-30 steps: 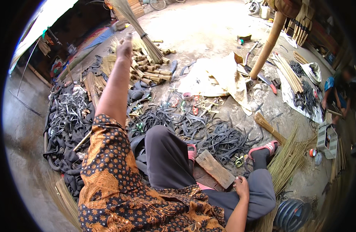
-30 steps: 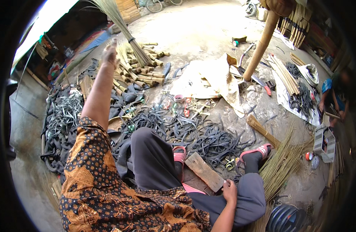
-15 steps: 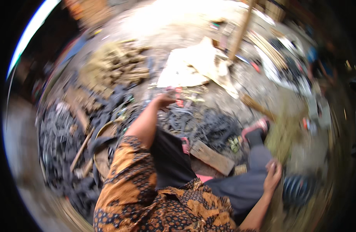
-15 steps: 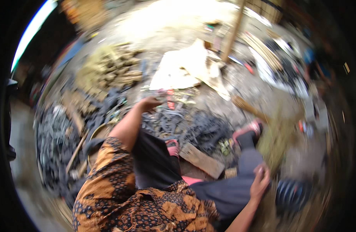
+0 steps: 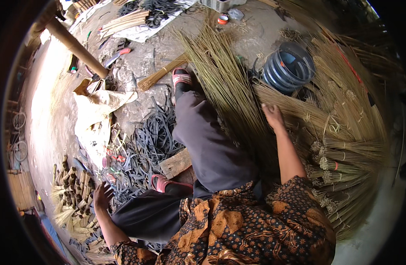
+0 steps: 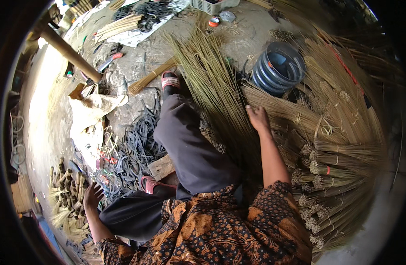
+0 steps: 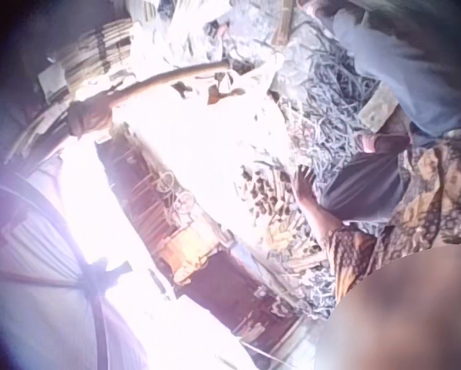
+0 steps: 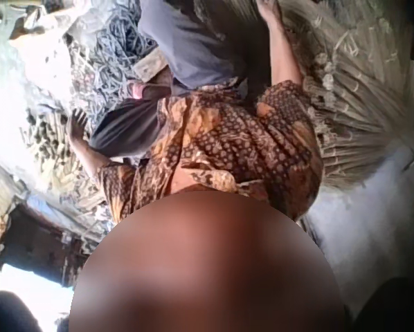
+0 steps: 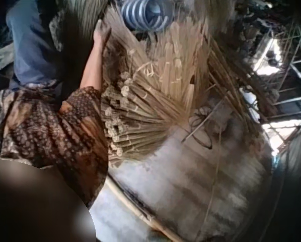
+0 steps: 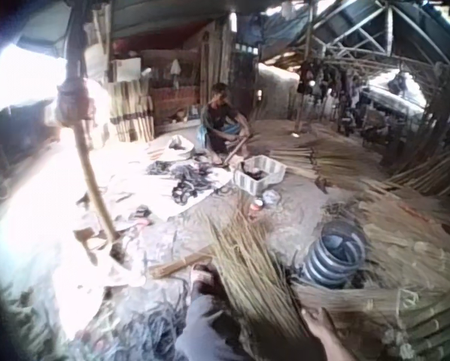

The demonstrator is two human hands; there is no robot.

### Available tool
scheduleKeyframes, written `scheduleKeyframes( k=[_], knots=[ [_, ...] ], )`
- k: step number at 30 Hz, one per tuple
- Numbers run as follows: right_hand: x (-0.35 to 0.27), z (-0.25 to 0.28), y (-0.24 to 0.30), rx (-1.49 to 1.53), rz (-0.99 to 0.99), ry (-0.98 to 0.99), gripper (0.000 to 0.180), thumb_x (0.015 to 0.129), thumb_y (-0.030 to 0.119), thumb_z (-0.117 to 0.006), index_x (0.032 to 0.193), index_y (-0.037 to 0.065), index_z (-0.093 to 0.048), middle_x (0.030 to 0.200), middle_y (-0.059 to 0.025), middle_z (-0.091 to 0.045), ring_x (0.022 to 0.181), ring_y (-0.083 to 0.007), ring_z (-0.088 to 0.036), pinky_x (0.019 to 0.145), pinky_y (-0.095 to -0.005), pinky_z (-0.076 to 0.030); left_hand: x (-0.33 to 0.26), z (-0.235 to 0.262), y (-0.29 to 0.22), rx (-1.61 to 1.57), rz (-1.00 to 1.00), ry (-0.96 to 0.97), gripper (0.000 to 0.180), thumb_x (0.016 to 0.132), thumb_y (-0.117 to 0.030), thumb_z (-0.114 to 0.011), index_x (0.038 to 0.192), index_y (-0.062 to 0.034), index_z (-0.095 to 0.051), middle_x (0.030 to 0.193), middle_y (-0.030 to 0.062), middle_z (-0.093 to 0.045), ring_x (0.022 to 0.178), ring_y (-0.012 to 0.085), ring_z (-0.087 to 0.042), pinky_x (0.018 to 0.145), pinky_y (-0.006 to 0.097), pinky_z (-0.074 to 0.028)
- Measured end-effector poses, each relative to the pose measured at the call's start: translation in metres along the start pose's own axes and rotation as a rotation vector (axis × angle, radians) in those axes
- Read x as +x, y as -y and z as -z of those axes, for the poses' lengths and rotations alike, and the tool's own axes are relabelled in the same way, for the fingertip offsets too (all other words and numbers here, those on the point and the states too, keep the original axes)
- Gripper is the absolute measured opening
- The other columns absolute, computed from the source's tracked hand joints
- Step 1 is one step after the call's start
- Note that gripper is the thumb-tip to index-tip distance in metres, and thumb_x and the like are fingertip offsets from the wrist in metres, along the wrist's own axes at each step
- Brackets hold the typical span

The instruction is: The person gathers thin sticks, aligns them into bundles, and ties them with black strips. The person repeats this process multiple times, placing finished bundles aside.

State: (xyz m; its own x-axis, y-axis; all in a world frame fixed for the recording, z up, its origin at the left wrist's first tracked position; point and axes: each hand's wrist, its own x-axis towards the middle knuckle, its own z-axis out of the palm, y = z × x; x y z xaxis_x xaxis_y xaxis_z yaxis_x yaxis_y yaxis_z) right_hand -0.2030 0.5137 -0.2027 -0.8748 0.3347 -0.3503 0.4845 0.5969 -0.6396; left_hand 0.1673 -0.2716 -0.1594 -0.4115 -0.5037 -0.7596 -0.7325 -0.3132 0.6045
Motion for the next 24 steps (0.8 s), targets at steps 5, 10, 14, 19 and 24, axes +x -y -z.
scheduleKeyframes(
  k=[5,10,14,19,24],
  knots=[
    [0.022,-0.037,0.003,-0.398,0.084,0.062,0.097,0.092,0.065,-0.064,0.156,-0.004,-0.039,0.16,-0.0259,-0.041,0.15,-0.0377,-0.039,0.121,-0.046,-0.035,-0.004,0.014,0.009,-0.032,-0.033,-0.025,0.065,0.106,-0.049,-0.053,0.157,-0.0107,-0.042,0.15,0.0181,-0.054,0.126,0.0348,-0.06,0.1,0.049,-0.051],
    [0.036,-0.057,0.018,-0.598,-0.008,0.104,0.111,0.089,0.072,-0.063,0.16,-0.005,-0.027,0.167,-0.0262,-0.027,0.155,-0.0388,-0.028,0.125,-0.0475,-0.03,-0.01,0.003,-0.011,0.076,-0.093,-0.045,0.06,0.106,-0.045,-0.057,0.153,-0.0088,-0.048,0.141,0.0189,-0.061,0.115,0.0322,-0.067,0.09,0.044,-0.056],
    [0.04,-0.076,0.019,-0.57,-0.109,0.269,0.142,0.073,0.088,-0.066,0.158,-0.015,-0.018,0.169,-0.0316,-0.015,0.158,-0.0398,-0.017,0.127,-0.0473,-0.024,-0.01,-0.007,-0.021,0.065,-0.079,-0.059,0.056,0.104,-0.045,-0.06,0.148,-0.0098,-0.052,0.133,0.0159,-0.066,0.105,0.0277,-0.07,0.081,0.039,-0.057],
    [0.038,-0.094,0.01,-0.765,-0.045,0.148,0.135,0.067,0.082,-0.077,0.156,-0.009,-0.031,0.162,-0.0308,-0.034,0.151,-0.0413,-0.034,0.123,-0.0483,-0.031,-0.008,-0.01,-0.026,0.159,-0.048,-0.04,0.059,0.107,-0.049,-0.053,0.152,-0.0115,-0.048,0.14,0.0155,-0.063,0.115,0.0289,-0.068,0.087,0.041,-0.056],
    [0.05,-0.095,0.002,-0.566,-0.012,0.21,0.108,0.072,0.069,-0.082,0.144,-0.005,-0.05,0.142,-0.0286,-0.059,0.133,-0.0413,-0.057,0.111,-0.048,-0.046,-0.012,-0.012,-0.025,0.131,-0.06,-0.039,0.057,0.106,-0.048,-0.055,0.15,-0.0107,-0.05,0.137,0.0165,-0.065,0.11,0.0282,-0.069,0.085,0.04,-0.056]
  ],
)
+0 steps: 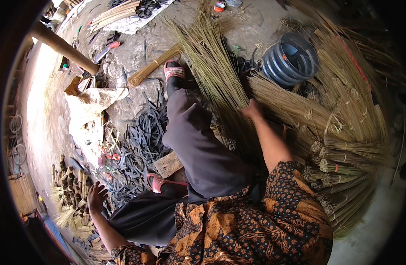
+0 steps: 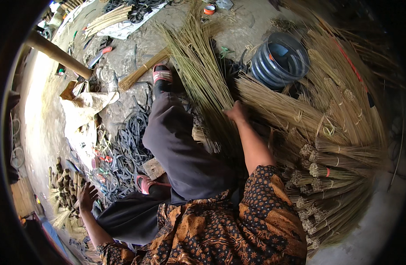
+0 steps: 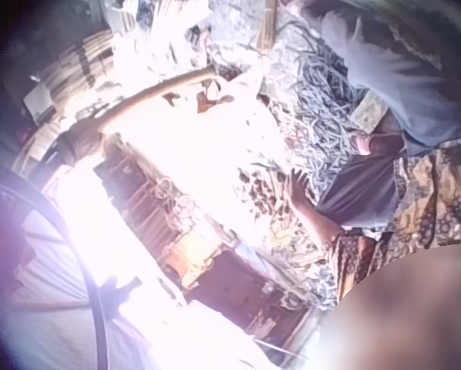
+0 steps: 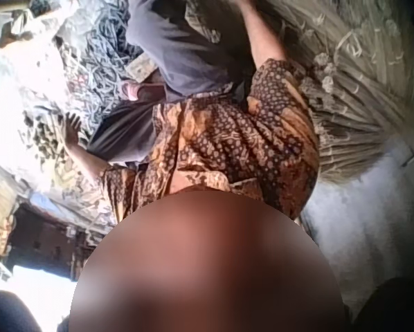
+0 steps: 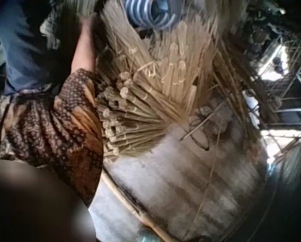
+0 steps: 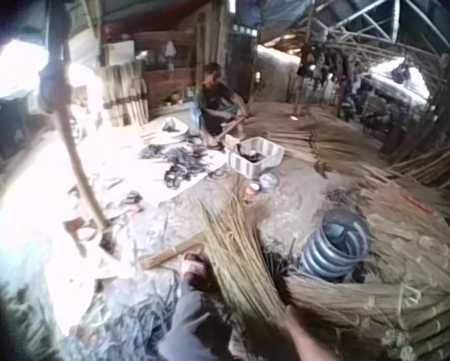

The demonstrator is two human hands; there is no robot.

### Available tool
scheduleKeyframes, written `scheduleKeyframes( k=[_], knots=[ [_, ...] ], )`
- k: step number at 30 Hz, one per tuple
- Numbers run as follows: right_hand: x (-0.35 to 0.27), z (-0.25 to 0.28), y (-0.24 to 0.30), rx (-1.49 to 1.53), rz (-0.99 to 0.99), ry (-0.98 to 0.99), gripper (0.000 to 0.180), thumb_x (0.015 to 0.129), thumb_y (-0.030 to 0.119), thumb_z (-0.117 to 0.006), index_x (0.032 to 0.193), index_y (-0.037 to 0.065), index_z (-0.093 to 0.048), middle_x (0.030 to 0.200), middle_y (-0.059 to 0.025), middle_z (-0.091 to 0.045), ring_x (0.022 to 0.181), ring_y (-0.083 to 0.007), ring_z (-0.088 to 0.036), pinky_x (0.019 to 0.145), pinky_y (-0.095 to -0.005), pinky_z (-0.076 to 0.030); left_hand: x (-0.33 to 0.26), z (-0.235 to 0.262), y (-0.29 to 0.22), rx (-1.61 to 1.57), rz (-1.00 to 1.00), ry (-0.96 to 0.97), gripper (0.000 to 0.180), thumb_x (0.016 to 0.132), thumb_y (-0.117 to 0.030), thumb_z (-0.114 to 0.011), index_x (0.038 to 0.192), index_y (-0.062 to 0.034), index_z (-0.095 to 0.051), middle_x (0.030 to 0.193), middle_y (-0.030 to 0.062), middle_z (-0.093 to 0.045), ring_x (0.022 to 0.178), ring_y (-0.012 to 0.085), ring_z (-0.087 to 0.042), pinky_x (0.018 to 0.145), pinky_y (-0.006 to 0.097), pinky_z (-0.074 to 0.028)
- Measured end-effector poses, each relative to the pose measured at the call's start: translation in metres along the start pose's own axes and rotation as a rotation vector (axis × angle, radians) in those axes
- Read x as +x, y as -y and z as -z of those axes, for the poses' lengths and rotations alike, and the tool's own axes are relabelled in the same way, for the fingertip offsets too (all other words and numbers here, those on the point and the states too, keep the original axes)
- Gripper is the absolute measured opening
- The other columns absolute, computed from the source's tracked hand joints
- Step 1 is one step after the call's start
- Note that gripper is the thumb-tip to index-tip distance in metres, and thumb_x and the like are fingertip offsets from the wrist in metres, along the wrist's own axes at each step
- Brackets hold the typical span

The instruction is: The person gathers thin sticks, aligns them into bundles, and ties them with black strips. The person repeats this process multiple times, placing finished bundles aside.

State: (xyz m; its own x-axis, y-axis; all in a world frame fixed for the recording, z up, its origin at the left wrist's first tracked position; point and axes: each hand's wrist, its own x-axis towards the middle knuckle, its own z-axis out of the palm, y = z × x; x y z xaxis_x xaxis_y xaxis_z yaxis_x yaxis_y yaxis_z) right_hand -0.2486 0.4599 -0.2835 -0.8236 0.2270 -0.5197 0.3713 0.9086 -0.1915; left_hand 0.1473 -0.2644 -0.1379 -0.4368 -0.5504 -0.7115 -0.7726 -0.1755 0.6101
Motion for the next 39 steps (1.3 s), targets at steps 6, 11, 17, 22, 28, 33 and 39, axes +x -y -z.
scheduleKeyframes(
  k=[6,11,17,22,28,33,39],
  knots=[
    [0.013,0.007,-0.005,0.157,-0.001,0.028,0.08,0.076,0.054,-0.079,0.126,-0.007,-0.066,0.135,-0.0311,-0.064,0.127,-0.0392,-0.063,0.108,-0.0439,-0.048,-0.004,-0.004,0.002,-0.009,-0.007,-0.043,0.052,0.105,-0.044,-0.059,0.145,-0.0111,-0.056,0.128,0.0134,-0.069,0.098,0.0238,-0.072,0.077,0.036,-0.058],
    [0.016,0.003,-0.014,0.16,0.035,-0.032,0.077,0.083,0.049,-0.069,0.132,-0.01,-0.063,0.137,-0.0339,-0.061,0.131,-0.0413,-0.06,0.111,-0.0433,-0.047,-0.007,-0.005,0.001,-0.012,-0.018,-0.041,0.053,0.106,-0.045,-0.057,0.147,-0.0104,-0.055,0.129,0.014,-0.069,0.098,0.0239,-0.072,0.077,0.036,-0.058],
    [0.025,0.001,-0.021,0.204,0.054,-0.094,0.088,0.087,0.056,-0.062,0.142,-0.012,-0.053,0.142,-0.0347,-0.057,0.135,-0.0445,-0.056,0.114,-0.0448,-0.044,-0.006,-0.004,0.0,-0.013,-0.014,-0.024,0.055,0.106,-0.045,-0.057,0.148,-0.0102,-0.054,0.133,0.0156,-0.067,0.103,0.0256,-0.072,0.08,0.037,-0.058],
    [0.012,0.007,-0.016,0.177,0.081,-0.113,0.099,0.083,0.07,-0.068,0.14,-0.009,-0.056,0.14,-0.0329,-0.059,0.132,-0.0437,-0.058,0.112,-0.0447,-0.046,-0.004,-0.003,-0.001,-0.007,-0.015,-0.014,0.055,0.106,-0.046,-0.056,0.149,-0.0104,-0.054,0.135,0.0166,-0.066,0.105,0.0265,-0.071,0.083,0.038,-0.057],
    [-0.003,0.013,-0.01,0.234,0.18,0.009,0.075,0.077,0.052,-0.085,0.129,0.001,-0.068,0.126,-0.0255,-0.07,0.12,-0.0389,-0.067,0.103,-0.0435,-0.053,-0.003,-0.002,0.0,0.001,-0.005,-0.016,0.055,0.106,-0.046,-0.057,0.148,-0.011,-0.054,0.135,0.0168,-0.066,0.106,0.0266,-0.07,0.083,0.038,-0.057],
    [0.004,0.012,-0.009,0.193,0.072,-0.025,0.057,0.079,0.041,-0.082,0.119,0.001,-0.073,0.122,-0.0247,-0.072,0.117,-0.038,-0.069,0.1,-0.0439,-0.054,0.0,-0.001,0.001,-0.008,-0.01,0.021,0.058,0.105,-0.05,-0.057,0.149,-0.0119,-0.053,0.136,0.0164,-0.065,0.109,0.0264,-0.069,0.086,0.04,-0.055],
    [0.004,0.013,-0.004,0.118,0.057,-0.021,0.058,0.082,0.036,-0.076,0.123,-0.004,-0.07,0.129,-0.0289,-0.067,0.123,-0.0411,-0.065,0.104,-0.0449,-0.052,0.0,0.0,0.002,-0.002,-0.033,0.044,0.06,0.105,-0.051,-0.056,0.15,-0.0116,-0.052,0.136,0.0158,-0.065,0.11,0.0257,-0.068,0.089,0.04,-0.055]
  ],
)
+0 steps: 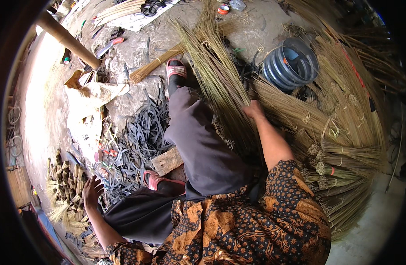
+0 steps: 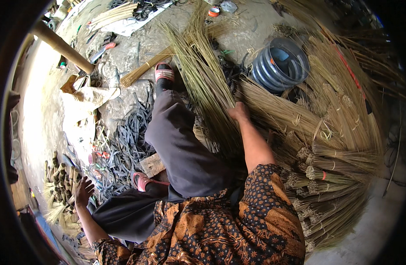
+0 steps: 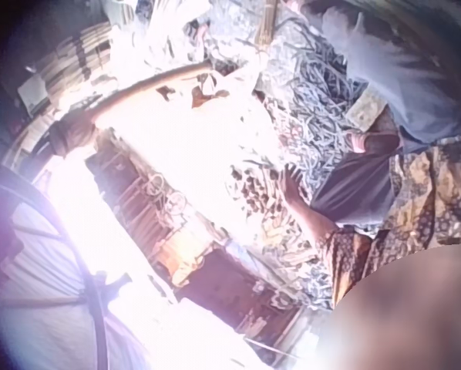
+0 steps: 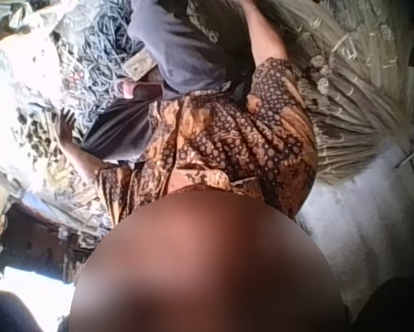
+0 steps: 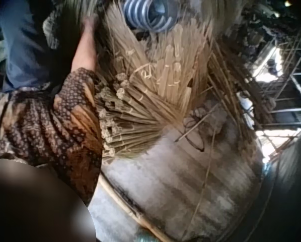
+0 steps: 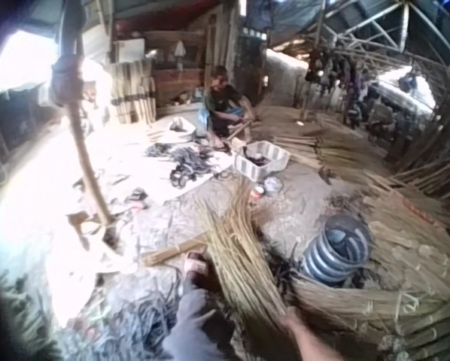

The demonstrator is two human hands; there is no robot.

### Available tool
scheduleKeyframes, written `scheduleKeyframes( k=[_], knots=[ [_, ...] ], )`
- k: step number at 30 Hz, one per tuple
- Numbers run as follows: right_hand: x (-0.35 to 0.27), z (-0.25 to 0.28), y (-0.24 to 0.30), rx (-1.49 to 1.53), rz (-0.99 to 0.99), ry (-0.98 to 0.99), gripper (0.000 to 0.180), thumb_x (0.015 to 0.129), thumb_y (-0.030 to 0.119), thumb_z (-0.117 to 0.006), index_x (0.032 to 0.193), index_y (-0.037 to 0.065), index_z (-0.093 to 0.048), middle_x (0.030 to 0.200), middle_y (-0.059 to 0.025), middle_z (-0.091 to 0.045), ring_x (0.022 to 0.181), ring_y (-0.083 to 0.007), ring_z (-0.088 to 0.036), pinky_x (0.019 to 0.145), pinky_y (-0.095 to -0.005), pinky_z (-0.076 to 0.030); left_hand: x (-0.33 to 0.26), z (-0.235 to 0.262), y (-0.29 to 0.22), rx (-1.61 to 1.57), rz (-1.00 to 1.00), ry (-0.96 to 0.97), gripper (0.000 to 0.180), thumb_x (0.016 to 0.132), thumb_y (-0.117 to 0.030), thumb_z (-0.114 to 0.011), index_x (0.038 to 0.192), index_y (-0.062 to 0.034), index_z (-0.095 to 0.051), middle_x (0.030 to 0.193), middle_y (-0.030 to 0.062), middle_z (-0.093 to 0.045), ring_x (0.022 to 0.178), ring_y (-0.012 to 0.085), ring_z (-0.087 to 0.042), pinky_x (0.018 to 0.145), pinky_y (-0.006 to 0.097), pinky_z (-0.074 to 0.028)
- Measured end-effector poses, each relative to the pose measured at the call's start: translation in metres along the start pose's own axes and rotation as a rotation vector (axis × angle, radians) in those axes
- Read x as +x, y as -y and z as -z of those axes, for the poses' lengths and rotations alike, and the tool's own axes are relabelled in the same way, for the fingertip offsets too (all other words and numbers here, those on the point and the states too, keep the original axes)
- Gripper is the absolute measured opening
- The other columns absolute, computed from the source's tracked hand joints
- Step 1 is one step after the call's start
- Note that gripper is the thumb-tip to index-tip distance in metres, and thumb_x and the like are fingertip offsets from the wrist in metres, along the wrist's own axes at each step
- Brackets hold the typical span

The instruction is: The person gathers thin sticks, aligns them into bundles, and ties them with black strips. The person repeats this process multiple times, placing finished bundles aside.

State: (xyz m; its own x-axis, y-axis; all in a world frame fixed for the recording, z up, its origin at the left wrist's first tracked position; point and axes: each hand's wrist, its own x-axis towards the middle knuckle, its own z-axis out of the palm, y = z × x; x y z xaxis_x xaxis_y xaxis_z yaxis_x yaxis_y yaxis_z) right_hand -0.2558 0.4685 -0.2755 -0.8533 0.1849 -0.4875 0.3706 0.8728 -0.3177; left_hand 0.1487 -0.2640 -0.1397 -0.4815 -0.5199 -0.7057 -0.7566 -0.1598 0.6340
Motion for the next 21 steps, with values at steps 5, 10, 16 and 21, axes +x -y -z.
scheduleKeyframes(
  k=[5,10,16,21],
  knots=[
    [-0.018,0.024,0.008,0.123,0.055,-0.059,0.065,0.085,0.036,-0.072,0.133,-0.007,-0.061,0.13,-0.0298,-0.066,0.124,-0.0402,-0.064,0.105,-0.0448,-0.05,-0.001,-0.003,-0.001,0.026,-0.012,-0.018,0.059,0.105,-0.05,-0.057,0.149,-0.0111,-0.052,0.135,0.016,-0.066,0.109,0.0263,-0.069,0.089,0.04,-0.056],
    [-0.028,0.046,0.007,0.529,-0.042,0.191,0.058,0.087,0.029,-0.07,0.133,-0.006,-0.06,0.119,-0.0273,-0.071,0.11,-0.0397,-0.07,0.098,-0.0442,-0.053,0.002,-0.005,-0.004,0.002,-0.022,-0.009,0.059,0.105,-0.05,-0.057,0.15,-0.0111,-0.052,0.132,0.016,-0.067,0.104,0.0257,-0.07,0.087,0.04,-0.056],
    [-0.012,0.027,0.001,0.226,0.088,-0.046,0.045,0.085,0.024,-0.069,0.121,-0.003,-0.069,0.116,-0.0266,-0.072,0.108,-0.0373,-0.071,0.094,-0.0437,-0.055,0.002,-0.006,-0.006,-0.002,-0.056,0.008,0.062,0.104,-0.051,-0.059,0.149,-0.01,-0.053,0.131,0.0159,-0.067,0.102,0.0252,-0.07,0.087,0.042,-0.056],
    [0.002,0.004,-0.007,0.076,-0.081,0.014,0.044,0.082,0.022,-0.069,0.119,-0.002,-0.07,0.119,-0.0271,-0.072,0.114,-0.0385,-0.07,0.098,-0.0442,-0.054,-0.006,-0.003,-0.001,-0.023,-0.041,-0.012,0.06,0.103,-0.05,-0.06,0.148,-0.0102,-0.054,0.131,0.0159,-0.067,0.102,0.0259,-0.069,0.086,0.042,-0.056]
  ],
)
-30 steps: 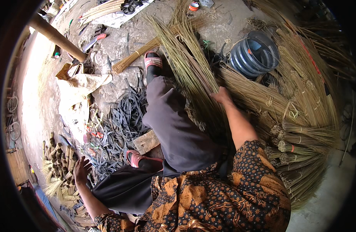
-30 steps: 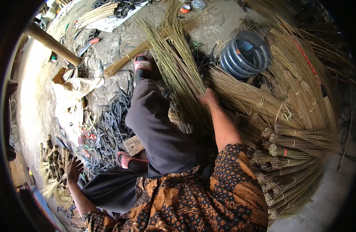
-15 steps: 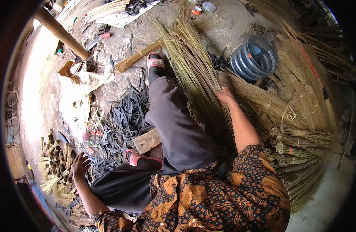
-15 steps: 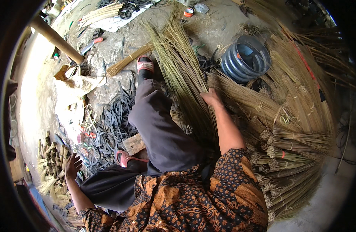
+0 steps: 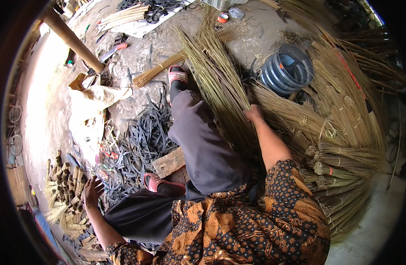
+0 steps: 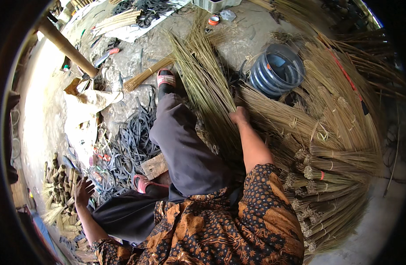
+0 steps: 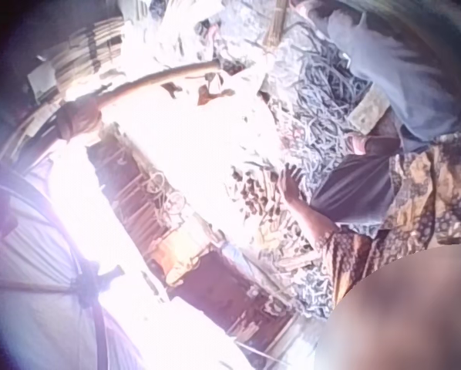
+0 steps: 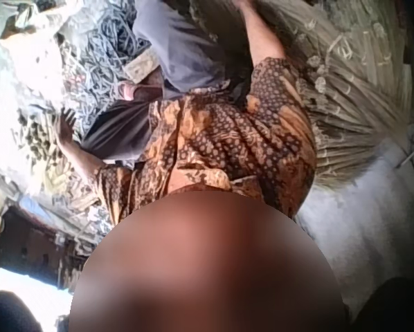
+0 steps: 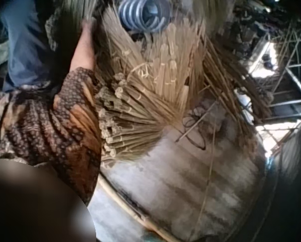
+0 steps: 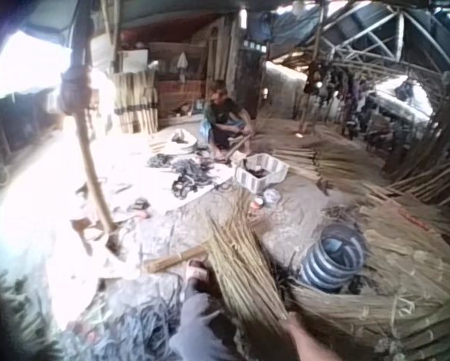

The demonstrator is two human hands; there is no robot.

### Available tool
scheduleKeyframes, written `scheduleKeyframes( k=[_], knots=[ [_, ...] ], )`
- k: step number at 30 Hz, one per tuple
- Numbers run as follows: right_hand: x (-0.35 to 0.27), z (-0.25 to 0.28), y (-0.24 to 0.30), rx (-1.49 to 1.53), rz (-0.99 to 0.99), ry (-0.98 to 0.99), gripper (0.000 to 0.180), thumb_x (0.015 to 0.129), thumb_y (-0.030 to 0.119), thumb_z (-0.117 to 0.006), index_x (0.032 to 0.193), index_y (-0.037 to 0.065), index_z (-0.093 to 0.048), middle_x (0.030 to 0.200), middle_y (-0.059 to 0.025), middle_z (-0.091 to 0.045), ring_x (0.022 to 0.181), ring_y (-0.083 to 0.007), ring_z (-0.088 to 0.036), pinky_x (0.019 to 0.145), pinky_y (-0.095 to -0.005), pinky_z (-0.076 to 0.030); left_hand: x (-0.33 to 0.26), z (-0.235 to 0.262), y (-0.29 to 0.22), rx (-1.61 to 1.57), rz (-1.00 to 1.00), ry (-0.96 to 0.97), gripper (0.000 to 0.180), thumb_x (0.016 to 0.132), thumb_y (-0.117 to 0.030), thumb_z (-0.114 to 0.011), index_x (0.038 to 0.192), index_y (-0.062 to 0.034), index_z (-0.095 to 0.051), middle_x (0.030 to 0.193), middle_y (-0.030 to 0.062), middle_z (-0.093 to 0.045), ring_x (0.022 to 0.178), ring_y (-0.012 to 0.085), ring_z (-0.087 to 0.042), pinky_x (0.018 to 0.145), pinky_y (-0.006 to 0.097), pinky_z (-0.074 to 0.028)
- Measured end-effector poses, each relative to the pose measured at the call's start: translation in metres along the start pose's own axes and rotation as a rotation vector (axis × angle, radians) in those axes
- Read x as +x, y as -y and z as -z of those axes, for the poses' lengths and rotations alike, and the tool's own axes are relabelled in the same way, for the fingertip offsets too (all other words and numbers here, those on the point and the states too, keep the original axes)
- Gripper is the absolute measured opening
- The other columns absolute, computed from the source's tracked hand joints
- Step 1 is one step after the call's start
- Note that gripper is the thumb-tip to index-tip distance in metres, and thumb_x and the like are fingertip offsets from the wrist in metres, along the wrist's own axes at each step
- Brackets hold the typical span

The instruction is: The person gathers thin sticks, aligns them into bundles, and ties them with black strips. The person repeats this process multiple times, placing finished bundles aside.

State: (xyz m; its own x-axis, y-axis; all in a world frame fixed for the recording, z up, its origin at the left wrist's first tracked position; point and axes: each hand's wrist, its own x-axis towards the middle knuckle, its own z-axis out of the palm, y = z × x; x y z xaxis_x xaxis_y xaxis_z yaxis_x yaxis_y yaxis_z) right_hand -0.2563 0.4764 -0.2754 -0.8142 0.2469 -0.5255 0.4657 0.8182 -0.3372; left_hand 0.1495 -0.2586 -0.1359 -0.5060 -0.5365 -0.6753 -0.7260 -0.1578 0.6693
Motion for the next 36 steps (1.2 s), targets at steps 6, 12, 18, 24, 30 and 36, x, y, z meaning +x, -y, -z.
scheduleKeyframes(
  k=[6,12,18,24,30,36],
  knots=[
    [0.011,-0.015,-0.006,0.038,0.01,-0.016,0.043,0.082,0.02,-0.07,0.118,-0.002,-0.072,0.121,-0.0281,-0.071,0.117,-0.0401,-0.069,0.1,-0.0444,-0.054,-0.003,0.003,0.007,0.02,0.037,-0.011,0.059,0.105,-0.05,-0.056,0.149,-0.0109,-0.052,0.134,0.016,-0.066,0.105,0.0262,-0.069,0.088,0.042,-0.055],
    [0.004,0.008,0.006,0.008,-0.052,-0.013,0.041,0.08,0.019,-0.071,0.114,-0.003,-0.074,0.122,-0.0276,-0.071,0.118,-0.0391,-0.069,0.1,-0.0445,-0.054,0.006,-0.001,0.0,0.018,0.01,0.009,0.059,0.106,-0.049,-0.055,0.151,-0.0111,-0.051,0.133,0.0158,-0.066,0.105,0.0258,-0.069,0.089,0.041,-0.055],
    [-0.012,0.038,0.024,0.159,-0.029,0.145,0.037,0.082,0.021,-0.07,0.11,-0.003,-0.074,0.117,-0.0276,-0.073,0.112,-0.0365,-0.071,0.094,-0.0446,-0.056,0.008,-0.004,-0.005,0.022,-0.006,0.013,0.059,0.105,-0.049,-0.057,0.15,-0.0103,-0.052,0.129,0.0154,-0.068,0.102,0.0249,-0.07,0.086,0.041,-0.056],
    [-0.028,0.047,0.02,0.104,0.198,-0.093,0.036,0.089,0.026,-0.071,0.113,0.0,-0.071,0.112,-0.0271,-0.073,0.103,-0.0416,-0.071,0.087,-0.0487,-0.055,0.006,-0.002,-0.002,-0.006,-0.047,0.013,0.063,0.102,-0.051,-0.061,0.148,-0.0078,-0.053,0.131,0.0179,-0.068,0.103,0.0265,-0.071,0.085,0.04,-0.057],
    [-0.052,0.051,0.03,0.111,0.29,-0.305,0.034,0.092,0.026,-0.071,0.114,0.0,-0.068,0.107,-0.0295,-0.071,0.105,-0.0463,-0.068,0.091,-0.0497,-0.053,0.005,-0.002,-0.002,-0.04,-0.069,0.03,0.063,0.102,-0.049,-0.062,0.148,-0.0066,-0.053,0.13,0.0183,-0.068,0.101,0.0256,-0.071,0.084,0.039,-0.057],
    [-0.082,0.073,0.046,0.128,0.333,-0.305,0.036,0.093,0.028,-0.07,0.115,-0.001,-0.068,0.109,-0.0302,-0.071,0.105,-0.0466,-0.068,0.091,-0.0503,-0.053,0.005,-0.007,-0.006,-0.039,-0.102,0.024,0.06,0.103,-0.046,-0.06,0.148,-0.0065,-0.054,0.129,0.0177,-0.068,0.097,0.0243,-0.072,0.08,0.037,-0.057]
  ],
)
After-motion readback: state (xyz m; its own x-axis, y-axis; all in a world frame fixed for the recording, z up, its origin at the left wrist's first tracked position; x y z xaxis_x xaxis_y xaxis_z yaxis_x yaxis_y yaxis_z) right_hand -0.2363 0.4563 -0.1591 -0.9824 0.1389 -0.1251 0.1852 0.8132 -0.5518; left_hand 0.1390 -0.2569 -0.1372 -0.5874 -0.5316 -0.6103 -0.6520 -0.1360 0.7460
